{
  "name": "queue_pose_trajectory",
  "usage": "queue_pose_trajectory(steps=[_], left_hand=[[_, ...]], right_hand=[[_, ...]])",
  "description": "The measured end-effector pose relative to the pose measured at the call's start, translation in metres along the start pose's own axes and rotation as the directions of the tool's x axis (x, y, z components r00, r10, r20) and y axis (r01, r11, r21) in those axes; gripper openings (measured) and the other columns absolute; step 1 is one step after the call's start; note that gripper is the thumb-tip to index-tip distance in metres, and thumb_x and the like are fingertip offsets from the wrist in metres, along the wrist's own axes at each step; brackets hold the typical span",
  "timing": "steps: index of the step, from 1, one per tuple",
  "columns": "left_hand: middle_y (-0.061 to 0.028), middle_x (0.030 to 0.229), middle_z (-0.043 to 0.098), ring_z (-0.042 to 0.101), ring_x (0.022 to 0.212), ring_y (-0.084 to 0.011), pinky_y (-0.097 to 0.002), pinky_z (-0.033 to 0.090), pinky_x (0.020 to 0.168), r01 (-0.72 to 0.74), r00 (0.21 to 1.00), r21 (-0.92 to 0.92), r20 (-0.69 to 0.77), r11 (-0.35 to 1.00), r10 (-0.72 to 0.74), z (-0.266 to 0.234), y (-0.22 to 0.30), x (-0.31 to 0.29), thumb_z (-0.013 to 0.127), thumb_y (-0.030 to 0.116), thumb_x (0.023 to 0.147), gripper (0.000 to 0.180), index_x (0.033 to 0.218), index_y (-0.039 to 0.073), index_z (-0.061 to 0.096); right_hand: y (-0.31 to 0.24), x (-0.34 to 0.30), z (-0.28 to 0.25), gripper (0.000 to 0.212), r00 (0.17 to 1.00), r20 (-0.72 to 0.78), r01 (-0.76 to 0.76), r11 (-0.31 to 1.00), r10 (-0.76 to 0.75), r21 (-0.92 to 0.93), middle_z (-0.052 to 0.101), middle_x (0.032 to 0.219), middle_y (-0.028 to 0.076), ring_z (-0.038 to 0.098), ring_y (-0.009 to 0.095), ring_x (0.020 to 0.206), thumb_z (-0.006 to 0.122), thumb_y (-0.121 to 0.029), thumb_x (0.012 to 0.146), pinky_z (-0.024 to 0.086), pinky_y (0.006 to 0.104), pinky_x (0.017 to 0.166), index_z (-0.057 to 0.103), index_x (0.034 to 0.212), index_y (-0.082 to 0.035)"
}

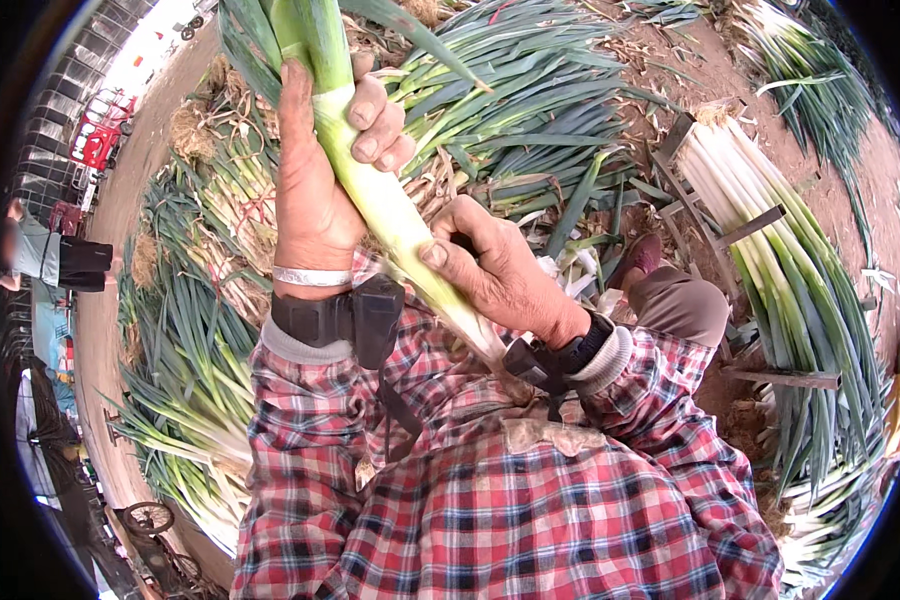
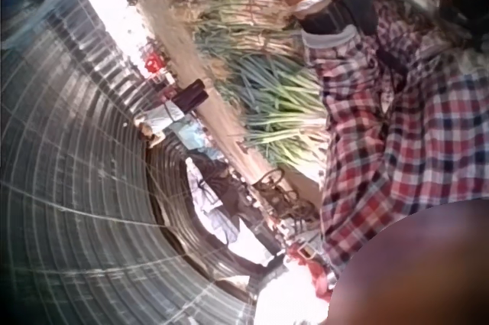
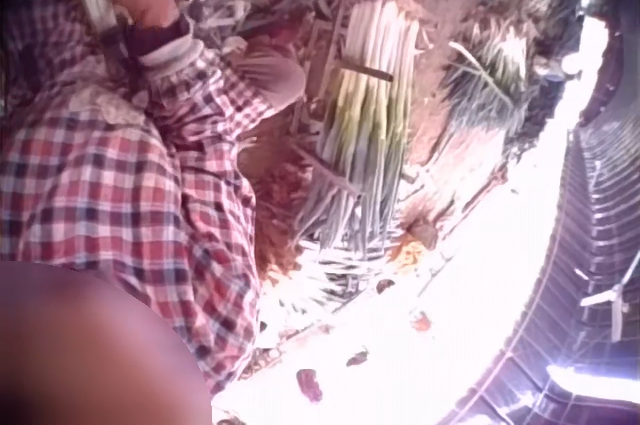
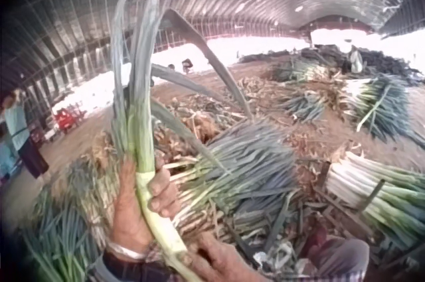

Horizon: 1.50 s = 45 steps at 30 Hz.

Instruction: Peeling outer layers and sorting harvested leeks in an agricultural processing area.

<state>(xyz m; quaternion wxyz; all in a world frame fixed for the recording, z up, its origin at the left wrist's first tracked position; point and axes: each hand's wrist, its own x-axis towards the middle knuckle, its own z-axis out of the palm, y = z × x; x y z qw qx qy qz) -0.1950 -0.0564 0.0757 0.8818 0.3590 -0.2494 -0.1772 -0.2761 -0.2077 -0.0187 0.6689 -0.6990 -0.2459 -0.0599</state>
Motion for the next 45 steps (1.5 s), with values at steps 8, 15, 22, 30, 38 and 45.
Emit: queue_pose_trajectory(steps=[8, 15, 22, 30, 38, 45], left_hand=[[0.0, 0.078, 0.046, 0.044, 0.06, -0.0079, -0.0249, 0.04, 0.056, 0.072, 0.977, -0.177, 0.212, 0.982, -0.033, -0.005, 0.004, 0.004, 0.054, 0.046, 0.1, 0.051, 0.116, -0.003, 0.055], [-0.0014, 0.075, 0.052, 0.048, 0.053, -0.0097, -0.0275, 0.042, 0.052, 0.026, 0.947, -0.217, 0.318, 0.976, 0.046, -0.005, 0.012, -0.01, 0.059, 0.046, 0.097, 0.047, 0.111, 0.001, 0.053], [0.0011, 0.076, 0.048, 0.045, 0.06, -0.0067, -0.026, 0.039, 0.054, -0.112, 0.976, -0.002, 0.185, 0.994, 0.111, -0.003, 0.051, -0.008, 0.047, 0.056, 0.099, 0.056, 0.118, 0.004, 0.056], [-0.0101, 0.094, 0.065, 0.062, 0.079, -0.0187, -0.0346, 0.052, 0.072, -0.197, 0.886, 0.515, -0.272, 0.834, 0.377, -0.005, 0.044, -0.012, 0.051, 0.04, 0.102, 0.04, 0.118, 0.003, 0.054], [-0.0066, 0.089, 0.059, 0.053, 0.073, -0.0144, -0.0318, 0.047, 0.069, -0.187, 0.957, 0.217, -0.182, 0.958, 0.228, 0.008, 0.036, -0.025, 0.049, 0.037, 0.103, 0.037, 0.115, 0.002, 0.053], [-0.0043, 0.087, 0.058, 0.05, 0.069, -0.0126, -0.0306, 0.045, 0.065, -0.119, 0.951, 0.235, -0.252, 0.965, 0.179, 0.007, 0.017, -0.041, 0.048, 0.036, 0.104, 0.037, 0.116, 0.002, 0.053]], right_hand=[[0.018, 0.006, 0.018, 0.048, 0.992, -0.08, -0.034, 0.829, 0.095, 0.558, 0.066, 0.09, 0.008, 0.064, 0.019, 0.088, 0.038, -0.043, 0.106, 0.052, 0.0325, 0.082, 0.055, 0.116, 0.001], [0.007, 0.003, 0.011, 0.033, 0.993, 0.078, -0.094, 0.986, 0.083, 0.138, 0.055, 0.074, 0.021, 0.057, 0.036, 0.064, 0.046, -0.028, 0.102, 0.044, 0.0431, 0.061, 0.058, 0.094, 0.001], [0.071, -0.038, -0.007, 0.031, 0.962, 0.235, 0.026, 0.806, 0.142, -0.592, 0.058, 0.071, 0.019, 0.06, 0.041, 0.07, 0.054, -0.029, 0.097, 0.047, 0.0487, 0.061, 0.057, 0.08, -0.004], [0.079, -0.053, -0.029, 0.045, 0.947, 0.02, -0.307, 0.924, 0.32, -0.228, 0.061, 0.117, 0.02, 0.065, 0.031, 0.101, 0.071, -0.028, 0.088, 0.052, 0.0414, 0.089, 0.057, 0.122, -0.002], [-0.016, 0.021, 0.022, 0.04, 0.999, -0.029, 0.021, 0.985, -0.017, 0.174, 0.06, 0.095, 0.009, 0.059, 0.017, 0.085, 0.079, -0.007, 0.077, 0.049, 0.0302, 0.074, 0.053, 0.107, -0.002], [-0.034, 0.005, 0.022, 0.038, 0.983, 0.038, -0.18, 0.984, 0.179, 0.006, 0.05, 0.074, 0.008, 0.048, 0.017, 0.069, 0.081, -0.007, 0.07, 0.044, 0.0319, 0.064, 0.049, 0.089, -0.003]])
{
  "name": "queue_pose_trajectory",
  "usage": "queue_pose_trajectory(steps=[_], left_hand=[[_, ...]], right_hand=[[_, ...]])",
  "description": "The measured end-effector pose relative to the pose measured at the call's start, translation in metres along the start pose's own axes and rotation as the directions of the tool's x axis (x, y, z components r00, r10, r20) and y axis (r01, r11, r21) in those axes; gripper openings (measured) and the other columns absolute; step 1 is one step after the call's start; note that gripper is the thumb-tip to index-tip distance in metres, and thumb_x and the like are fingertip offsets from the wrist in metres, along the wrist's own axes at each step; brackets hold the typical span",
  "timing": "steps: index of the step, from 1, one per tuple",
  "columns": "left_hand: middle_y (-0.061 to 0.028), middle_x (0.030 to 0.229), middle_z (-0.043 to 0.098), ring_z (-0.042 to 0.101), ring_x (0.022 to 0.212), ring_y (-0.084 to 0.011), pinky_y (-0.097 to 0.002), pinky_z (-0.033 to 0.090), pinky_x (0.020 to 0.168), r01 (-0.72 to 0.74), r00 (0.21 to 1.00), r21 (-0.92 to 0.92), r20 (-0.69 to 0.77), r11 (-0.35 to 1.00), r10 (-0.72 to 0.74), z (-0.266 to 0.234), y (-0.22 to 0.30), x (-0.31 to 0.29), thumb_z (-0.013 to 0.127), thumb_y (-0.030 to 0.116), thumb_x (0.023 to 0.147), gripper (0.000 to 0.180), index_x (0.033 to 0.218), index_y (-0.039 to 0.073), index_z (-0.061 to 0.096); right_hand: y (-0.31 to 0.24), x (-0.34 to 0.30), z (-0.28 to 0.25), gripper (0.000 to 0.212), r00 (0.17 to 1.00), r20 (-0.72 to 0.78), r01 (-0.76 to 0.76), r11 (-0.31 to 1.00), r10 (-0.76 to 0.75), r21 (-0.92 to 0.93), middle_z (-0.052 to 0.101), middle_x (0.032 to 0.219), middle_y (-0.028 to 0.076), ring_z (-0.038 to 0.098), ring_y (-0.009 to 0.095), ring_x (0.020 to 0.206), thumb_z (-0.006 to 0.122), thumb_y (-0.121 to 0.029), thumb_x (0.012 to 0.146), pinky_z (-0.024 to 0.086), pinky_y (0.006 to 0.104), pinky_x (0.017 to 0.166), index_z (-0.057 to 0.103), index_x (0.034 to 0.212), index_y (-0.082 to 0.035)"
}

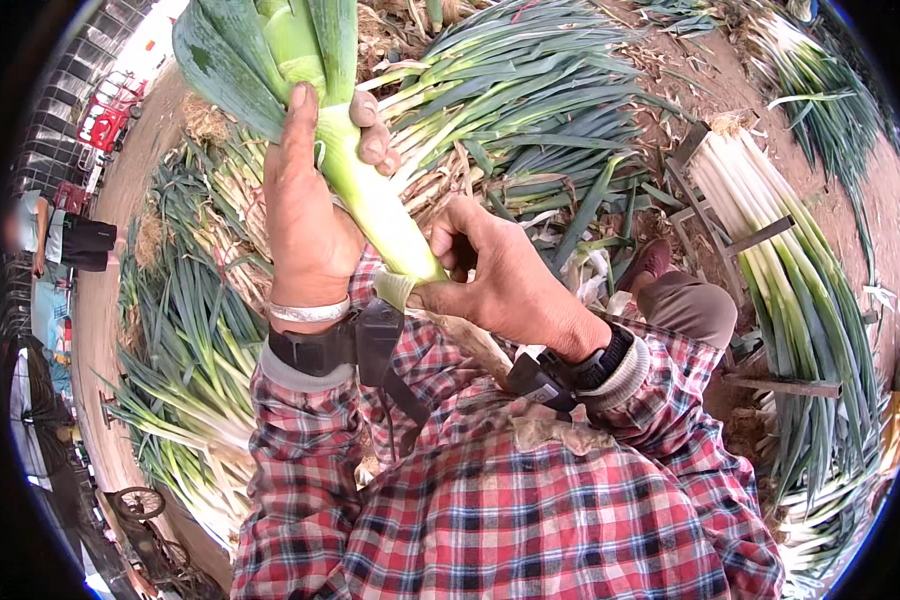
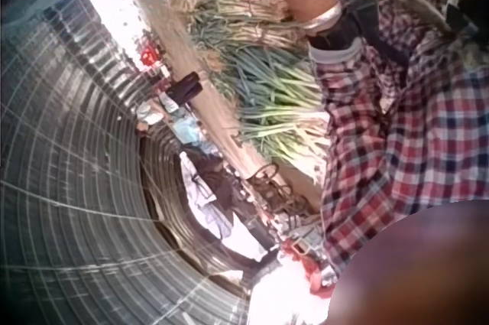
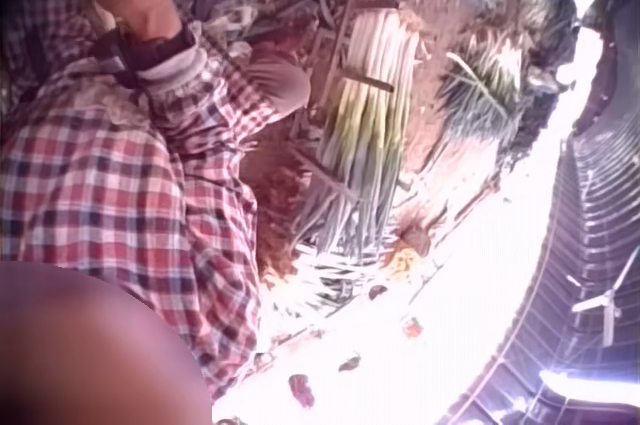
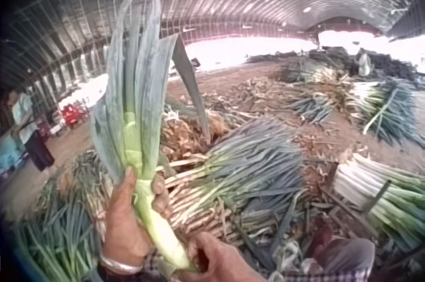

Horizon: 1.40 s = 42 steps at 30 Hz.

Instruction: Peeling outer layers and sorting harvested leeks in an agricultural processing area.

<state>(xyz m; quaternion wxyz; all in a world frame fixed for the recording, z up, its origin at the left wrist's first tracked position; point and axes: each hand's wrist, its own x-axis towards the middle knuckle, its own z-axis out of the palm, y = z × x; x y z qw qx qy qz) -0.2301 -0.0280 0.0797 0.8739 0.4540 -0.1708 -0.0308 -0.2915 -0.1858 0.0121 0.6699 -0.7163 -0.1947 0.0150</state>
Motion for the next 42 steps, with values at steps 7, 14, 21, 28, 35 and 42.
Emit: queue_pose_trajectory(steps=[7, 14, 21, 28, 35, 42], left_hand=[[-0.004, 0.086, 0.057, 0.05, 0.068, -0.0121, -0.03, 0.045, 0.065, 0.006, 1.0, 0.042, 0.02, 0.999, -0.007, 0.014, 0.001, -0.008, 0.047, 0.037, 0.104, 0.038, 0.115, 0.001, 0.055], [-0.0024, 0.087, 0.055, 0.049, 0.068, -0.0113, -0.029, 0.044, 0.063, 0.05, 0.988, -0.106, 0.154, 0.993, -0.033, 0.014, 0.001, -0.01, 0.044, 0.04, 0.104, 0.046, 0.127, 0.001, 0.051], [-0.0036, 0.087, 0.055, 0.05, 0.069, -0.0114, -0.0288, 0.044, 0.062, 0.06, 0.991, -0.068, 0.124, 0.996, -0.051, 0.013, -0.004, -0.009, 0.045, 0.044, 0.103, 0.05, 0.128, 0.001, 0.05], [-0.0102, 0.101, 0.06, 0.055, 0.081, -0.0192, -0.034, 0.048, 0.075, 0.077, 0.997, 0.006, 0.01, 0.997, -0.078, 0.003, -0.007, -0.004, 0.041, 0.063, 0.098, 0.075, 0.135, -0.002, 0.046], [-0.0195, 0.121, 0.062, 0.062, 0.106, -0.0293, -0.0472, 0.047, 0.102, 0.122, 0.992, -0.256, 0.004, 0.959, -0.125, -0.011, -0.023, -0.005, 0.042, 0.045, 0.102, 0.059, 0.137, -0.002, 0.046], [-0.0137, 0.119, 0.063, 0.061, 0.11, -0.0255, -0.0449, 0.045, 0.104, 0.161, 0.987, -0.29, 0.061, 0.943, -0.15, -0.011, -0.023, -0.013, 0.049, 0.029, 0.103, 0.041, 0.131, 0.0, 0.051]], right_hand=[[-0.005, -0.007, -0.009, 0.036, 0.999, 0.034, 0.039, 0.992, -0.035, -0.119, 0.05, 0.074, 0.007, 0.047, 0.016, 0.068, 0.081, -0.009, 0.07, 0.043, 0.0313, 0.062, 0.049, 0.087, -0.003], [-0.005, 0.003, -0.012, 0.03, 0.985, -0.025, 0.171, 0.971, -0.169, 0.167, 0.053, 0.076, 0.002, 0.05, 0.013, 0.07, 0.081, -0.007, 0.074, 0.044, 0.0287, 0.065, 0.054, 0.089, -0.003], [-0.003, 0.013, -0.025, 0.023, 0.962, 0.163, 0.207, 0.974, -0.22, 0.092, 0.052, 0.07, 0.005, 0.05, 0.015, 0.067, 0.075, -0.003, 0.078, 0.043, 0.0316, 0.063, 0.053, 0.084, -0.003], [0.006, -0.029, -0.053, 0.014, 0.88, 0.462, 0.063, 0.992, -0.109, 0.114, 0.054, 0.073, 0.005, 0.051, 0.015, 0.068, 0.066, 0.002, 0.082, 0.041, 0.032, 0.063, 0.054, 0.084, -0.003], [0.065, -0.091, -0.086, 0.018, 0.894, 0.355, 0.112, 0.63, 0.273, -0.768, 0.061, 0.086, 0.014, 0.063, 0.035, 0.082, 0.07, -0.015, 0.082, 0.048, 0.0453, 0.069, 0.061, 0.092, -0.004], [-0.028, 0.024, -0.021, 0.029, 0.908, -0.204, 0.312, 0.915, -0.366, -0.255, 0.057, 0.088, 0.015, 0.059, 0.033, 0.082, 0.075, -0.008, 0.076, 0.048, 0.04, 0.073, 0.056, 0.098, -0.001]])
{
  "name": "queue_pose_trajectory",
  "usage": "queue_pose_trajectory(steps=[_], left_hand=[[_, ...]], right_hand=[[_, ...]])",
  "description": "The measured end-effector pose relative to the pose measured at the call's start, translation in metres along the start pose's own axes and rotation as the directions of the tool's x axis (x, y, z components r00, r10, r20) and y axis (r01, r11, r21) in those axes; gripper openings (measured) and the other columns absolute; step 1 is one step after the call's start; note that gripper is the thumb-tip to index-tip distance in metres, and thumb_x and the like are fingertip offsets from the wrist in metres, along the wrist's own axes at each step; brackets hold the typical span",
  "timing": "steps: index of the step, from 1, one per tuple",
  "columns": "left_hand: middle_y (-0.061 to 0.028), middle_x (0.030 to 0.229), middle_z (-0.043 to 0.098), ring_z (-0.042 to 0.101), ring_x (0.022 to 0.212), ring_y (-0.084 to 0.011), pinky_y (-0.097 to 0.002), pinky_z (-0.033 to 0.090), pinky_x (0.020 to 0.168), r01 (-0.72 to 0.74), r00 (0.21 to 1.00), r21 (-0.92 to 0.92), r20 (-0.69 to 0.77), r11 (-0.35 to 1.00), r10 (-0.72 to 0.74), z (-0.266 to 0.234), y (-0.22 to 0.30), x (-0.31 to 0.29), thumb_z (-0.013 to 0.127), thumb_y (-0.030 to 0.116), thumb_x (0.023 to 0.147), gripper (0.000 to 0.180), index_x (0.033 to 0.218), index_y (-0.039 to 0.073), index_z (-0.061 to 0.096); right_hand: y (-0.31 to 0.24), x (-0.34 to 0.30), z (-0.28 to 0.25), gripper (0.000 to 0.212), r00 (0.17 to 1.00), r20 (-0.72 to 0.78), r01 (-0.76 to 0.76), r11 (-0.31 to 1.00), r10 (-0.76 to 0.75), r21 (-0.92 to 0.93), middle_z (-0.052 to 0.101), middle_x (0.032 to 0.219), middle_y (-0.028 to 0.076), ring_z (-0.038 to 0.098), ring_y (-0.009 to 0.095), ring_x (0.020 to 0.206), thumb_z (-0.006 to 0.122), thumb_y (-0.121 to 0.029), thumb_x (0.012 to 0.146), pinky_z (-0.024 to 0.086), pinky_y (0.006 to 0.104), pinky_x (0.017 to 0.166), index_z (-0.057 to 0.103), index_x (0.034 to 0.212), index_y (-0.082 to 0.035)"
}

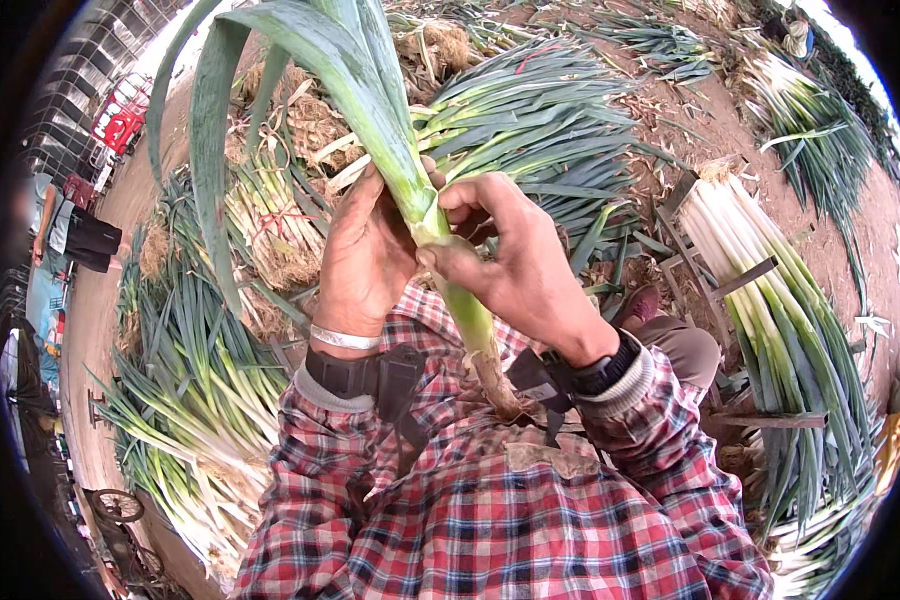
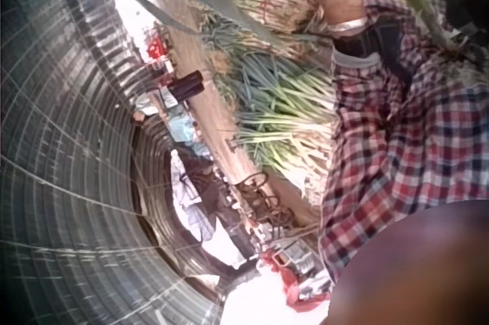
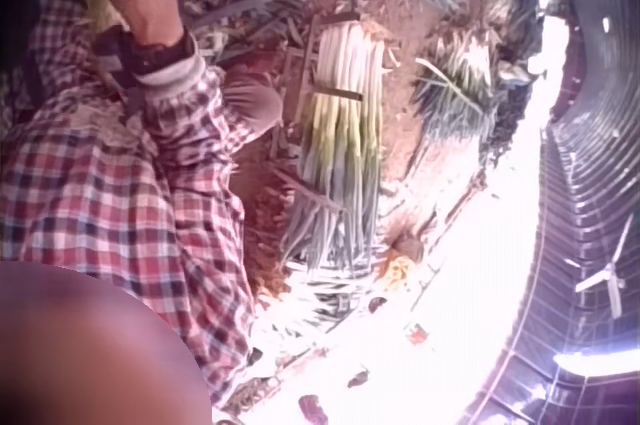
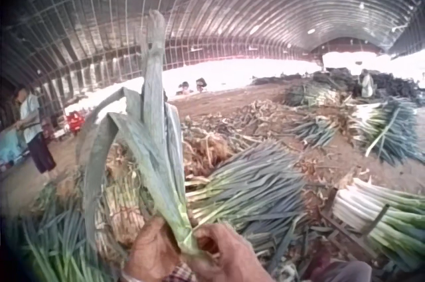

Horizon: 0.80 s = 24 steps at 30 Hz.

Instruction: Peeling outer layers and sorting harvested leeks in an agricultural processing area.

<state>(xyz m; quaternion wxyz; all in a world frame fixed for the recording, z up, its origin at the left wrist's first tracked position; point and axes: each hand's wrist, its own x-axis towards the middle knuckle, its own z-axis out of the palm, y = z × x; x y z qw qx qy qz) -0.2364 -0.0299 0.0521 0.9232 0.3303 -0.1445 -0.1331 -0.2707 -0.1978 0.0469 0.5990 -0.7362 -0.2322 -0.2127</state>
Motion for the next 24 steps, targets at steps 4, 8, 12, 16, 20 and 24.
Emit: queue_pose_trajectory(steps=[4, 8, 12, 16, 20, 24], left_hand=[[-0.0079, 0.109, 0.066, 0.062, 0.101, -0.0202, -0.038, 0.051, 0.091, -0.036, 0.989, 0.146, -0.14, 0.989, 0.057, 0.008, -0.003, 0.002, 0.057, 0.027, 0.1, 0.031, 0.122, 0.005, 0.059], [-0.0108, 0.116, 0.063, 0.06, 0.108, -0.0217, -0.0443, 0.047, 0.102, -0.018, 0.992, 0.183, -0.123, 0.983, 0.041, -0.017, 0.002, -0.005, 0.055, 0.03, 0.101, 0.05, 0.141, 0.001, 0.046], [-0.0099, 0.11, 0.065, 0.063, 0.104, -0.0226, -0.0485, 0.049, 0.1, -0.022, 0.983, 0.151, -0.175, 0.988, 0.049, -0.02, 0.005, -0.003, 0.058, 0.032, 0.099, 0.048, 0.137, 0.004, 0.051], [-0.0102, 0.106, 0.067, 0.064, 0.101, -0.0236, -0.0461, 0.051, 0.096, -0.033, 0.975, 0.139, -0.211, 0.99, 0.062, -0.032, 0.007, -0.006, 0.061, 0.031, 0.098, 0.038, 0.125, 0.006, 0.058], [-0.0079, 0.103, 0.066, 0.064, 0.096, -0.0215, -0.0434, 0.055, 0.088, -0.033, 0.972, 0.113, -0.228, 0.993, 0.058, -0.031, 0.002, -0.003, 0.065, 0.029, 0.096, 0.031, 0.116, 0.006, 0.06], [-0.0072, 0.102, 0.066, 0.065, 0.092, -0.0208, -0.0427, 0.057, 0.086, -0.047, 0.966, 0.172, -0.243, 0.984, 0.089, -0.024, 0.002, -0.005, 0.066, 0.031, 0.095, 0.035, 0.117, 0.004, 0.06]], right_hand=[[0.007, 0.005, 0.01, 0.019, 0.994, -0.07, 0.075, 0.989, -0.085, -0.13, 0.056, 0.079, 0.016, 0.058, 0.038, 0.075, 0.069, -0.004, 0.079, 0.046, 0.0427, 0.067, 0.053, 0.088, -0.002], [0.008, -0.004, 0.006, 0.013, 0.994, 0.083, -0.091, 0.98, 0.077, 0.179, 0.056, 0.078, 0.012, 0.056, 0.024, 0.069, 0.066, -0.004, 0.084, 0.045, 0.0347, 0.065, 0.054, 0.089, -0.001], [0.013, -0.048, -0.036, 0.008, 0.885, 0.394, -0.424, 0.778, 0.248, 0.463, 0.056, 0.084, 0.0, 0.052, 0.007, 0.073, 0.062, -0.007, 0.095, 0.042, 0.0245, 0.065, 0.056, 0.092, -0.004], [0.015, -0.072, -0.041, 0.025, 0.863, 0.415, -0.449, 0.816, 0.29, 0.364, 0.057, 0.099, 0.004, 0.055, 0.011, 0.088, 0.072, -0.006, 0.087, 0.046, 0.0271, 0.079, 0.056, 0.106, -0.003], [0.004, -0.027, 0.012, 0.044, 0.993, 0.112, -0.023, 0.991, 0.039, -0.135, 0.057, 0.108, 0.009, 0.059, 0.024, 0.099, 0.078, -0.007, 0.079, 0.049, 0.0345, 0.086, 0.058, 0.118, -0.004], [0.017, -0.025, 0.017, 0.027, 0.938, 0.253, 0.291, 0.936, -0.238, -0.199, 0.055, 0.101, 0.015, 0.053, 0.037, 0.09, 0.07, -0.008, 0.081, 0.045, 0.0438, 0.078, 0.058, 0.105, -0.005]])
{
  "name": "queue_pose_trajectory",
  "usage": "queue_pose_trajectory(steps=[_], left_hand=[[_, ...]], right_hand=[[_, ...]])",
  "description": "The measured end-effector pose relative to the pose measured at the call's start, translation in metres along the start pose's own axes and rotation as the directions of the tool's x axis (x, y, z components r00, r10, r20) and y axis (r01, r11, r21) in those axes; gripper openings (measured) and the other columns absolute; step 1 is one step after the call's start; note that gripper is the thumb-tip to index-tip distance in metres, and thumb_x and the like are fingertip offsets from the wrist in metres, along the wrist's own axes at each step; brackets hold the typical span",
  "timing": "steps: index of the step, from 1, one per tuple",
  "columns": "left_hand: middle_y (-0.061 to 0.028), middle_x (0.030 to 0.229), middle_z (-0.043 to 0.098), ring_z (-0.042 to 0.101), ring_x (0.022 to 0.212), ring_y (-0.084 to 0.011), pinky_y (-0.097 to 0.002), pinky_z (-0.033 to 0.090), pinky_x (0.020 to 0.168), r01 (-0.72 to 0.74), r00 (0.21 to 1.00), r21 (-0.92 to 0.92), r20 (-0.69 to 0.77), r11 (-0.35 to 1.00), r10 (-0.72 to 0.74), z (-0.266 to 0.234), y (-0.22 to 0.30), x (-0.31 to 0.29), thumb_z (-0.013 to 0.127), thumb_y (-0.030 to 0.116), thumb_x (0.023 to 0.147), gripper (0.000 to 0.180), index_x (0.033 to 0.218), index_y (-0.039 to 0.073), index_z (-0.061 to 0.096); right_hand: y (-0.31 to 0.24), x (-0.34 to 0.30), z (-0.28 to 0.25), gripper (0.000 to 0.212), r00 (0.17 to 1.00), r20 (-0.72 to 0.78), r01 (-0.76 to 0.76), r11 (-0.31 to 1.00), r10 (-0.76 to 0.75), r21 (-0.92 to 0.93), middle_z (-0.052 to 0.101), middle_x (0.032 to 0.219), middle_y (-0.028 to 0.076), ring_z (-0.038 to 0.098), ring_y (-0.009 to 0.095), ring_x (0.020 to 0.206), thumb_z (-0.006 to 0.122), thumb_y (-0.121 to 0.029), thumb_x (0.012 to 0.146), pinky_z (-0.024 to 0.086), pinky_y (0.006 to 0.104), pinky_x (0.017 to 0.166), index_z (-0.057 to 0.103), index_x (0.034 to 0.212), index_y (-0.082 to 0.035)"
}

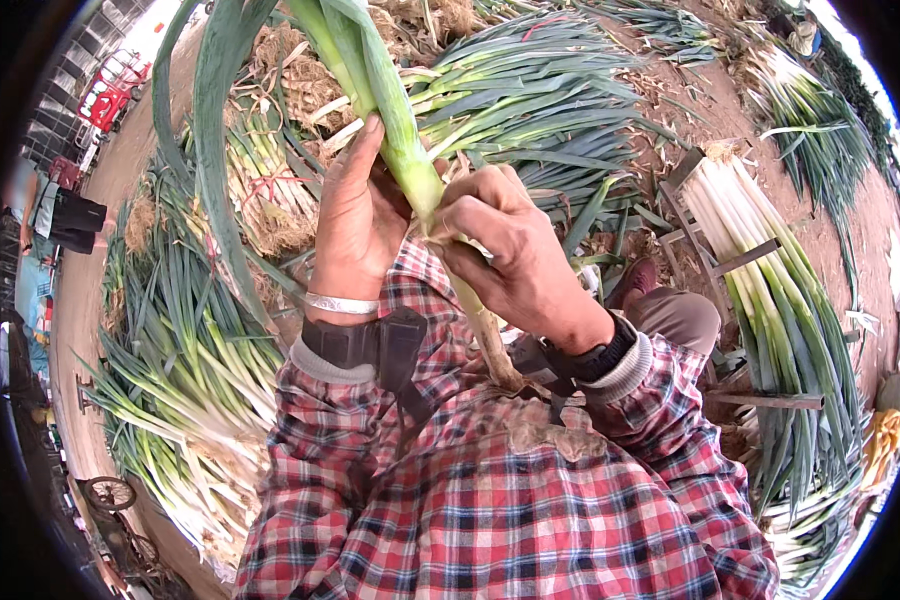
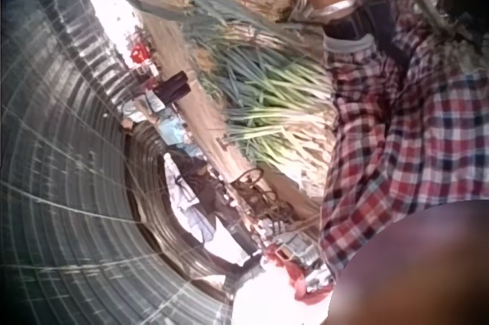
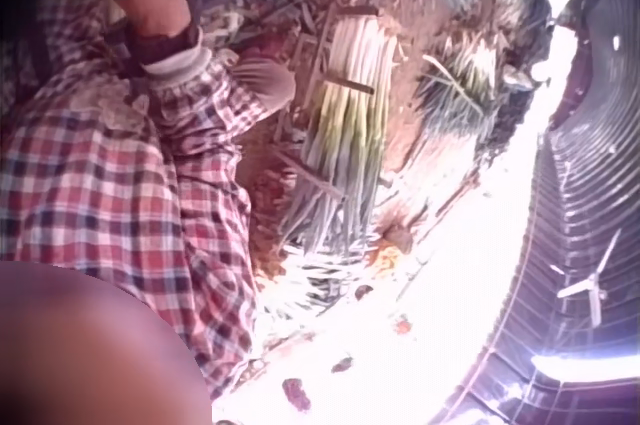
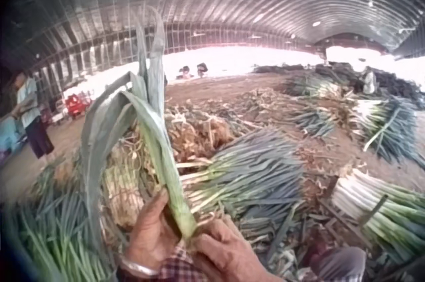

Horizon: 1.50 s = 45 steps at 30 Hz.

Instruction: Peeling outer layers and sorting harvested leeks in an agricultural processing area.

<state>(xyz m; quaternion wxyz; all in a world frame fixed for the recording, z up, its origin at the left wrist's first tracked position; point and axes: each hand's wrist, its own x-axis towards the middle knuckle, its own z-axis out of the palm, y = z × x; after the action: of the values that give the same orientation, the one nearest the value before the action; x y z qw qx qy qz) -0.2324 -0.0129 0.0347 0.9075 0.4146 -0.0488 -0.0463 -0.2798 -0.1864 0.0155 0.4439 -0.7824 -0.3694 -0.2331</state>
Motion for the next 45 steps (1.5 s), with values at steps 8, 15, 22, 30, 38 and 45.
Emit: queue_pose_trajectory(steps=[8, 15, 22, 30, 38, 45], left_hand=[[-0.0007, 0.09, 0.057, 0.054, 0.075, -0.0131, -0.0306, 0.05, 0.07, -0.033, 0.999, 0.025, -0.022, 0.999, 0.033, -0.033, -0.018, 0.006, 0.043, 0.064, 0.097, 0.065, 0.122, 0.006, 0.056], [-0.0016, 0.082, 0.05, 0.044, 0.068, -0.0106, -0.0269, 0.04, 0.058, -0.157, 0.975, -0.175, 0.131, 0.972, 0.181, -0.048, 0.02, 0.032, 0.041, 0.061, 0.097, 0.069, 0.12, -0.003, 0.052], [-0.0033, 0.08, 0.047, 0.042, 0.064, -0.0119, -0.0278, 0.037, 0.059, -0.223, 0.949, -0.056, 0.217, 0.973, 0.23, -0.035, 0.059, 0.051, 0.038, 0.08, 0.087, 0.093, 0.114, -0.008, 0.051], [0.0008, 0.069, 0.043, 0.043, 0.058, -0.0104, -0.0267, 0.038, 0.056, -0.215, 0.946, -0.215, 0.195, 0.953, 0.258, -0.082, 0.127, 0.067, 0.064, 0.021, 0.096, 0.036, 0.114, -0.007, 0.053], [0.0005, 0.069, 0.042, 0.042, 0.055, -0.0085, -0.0264, 0.039, 0.056, -0.14, 0.949, -0.321, 0.227, 0.937, 0.219, -0.12, 0.176, 0.059, 0.057, 0.016, 0.099, 0.033, 0.117, -0.01, 0.051], [0.0005, 0.07, 0.041, 0.044, 0.052, -0.0077, -0.0252, 0.041, 0.055, -0.108, 0.868, -0.34, 0.425, 0.934, 0.255, -0.074, 0.15, 0.049, 0.056, 0.013, 0.097, 0.035, 0.122, -0.009, 0.047]], right_hand=[[-0.022, -0.122, -0.054, 0.01, 0.705, 0.554, -0.708, 0.486, 0.442, 0.513, 0.063, 0.097, 0.004, 0.058, 0.012, 0.089, 0.058, -0.007, 0.096, 0.046, 0.0275, 0.081, 0.057, 0.104, -0.002], [-0.008, -0.143, -0.068, 0.043, 0.526, 0.349, -0.845, 0.521, 0.775, 0.117, 0.052, 0.074, 0.007, 0.049, 0.012, 0.069, 0.074, -0.022, 0.087, 0.042, 0.0288, 0.062, 0.054, 0.119, -0.001], [0.007, -0.103, -0.007, 0.036, 0.891, 0.284, -0.183, 0.854, 0.353, -0.487, 0.058, 0.081, 0.009, 0.064, 0.029, 0.075, 0.065, -0.038, 0.089, 0.049, 0.0397, 0.064, 0.059, 0.103, -0.006], [0.015, -0.191, -0.08, 0.026, 0.796, 0.297, -0.408, 0.831, 0.527, -0.379, 0.056, 0.073, 0.012, 0.06, 0.031, 0.061, 0.062, -0.027, 0.094, 0.047, 0.0421, 0.053, 0.056, 0.081, -0.005], [0.021, -0.237, -0.15, 0.018, 0.683, 0.325, -0.566, 0.755, 0.654, -0.33, 0.05, 0.068, 0.016, 0.053, 0.037, 0.061, 0.062, -0.012, 0.088, 0.042, 0.0444, 0.057, 0.053, 0.077, -0.002], [0.02, -0.131, -0.101, 0.073, 0.625, 0.395, -0.543, 0.738, 0.674, -0.401, 0.054, 0.128, 0.02, 0.061, 0.037, 0.098, 0.08, -0.041, 0.076, 0.052, 0.0442, 0.081, 0.051, 0.132, -0.004]])
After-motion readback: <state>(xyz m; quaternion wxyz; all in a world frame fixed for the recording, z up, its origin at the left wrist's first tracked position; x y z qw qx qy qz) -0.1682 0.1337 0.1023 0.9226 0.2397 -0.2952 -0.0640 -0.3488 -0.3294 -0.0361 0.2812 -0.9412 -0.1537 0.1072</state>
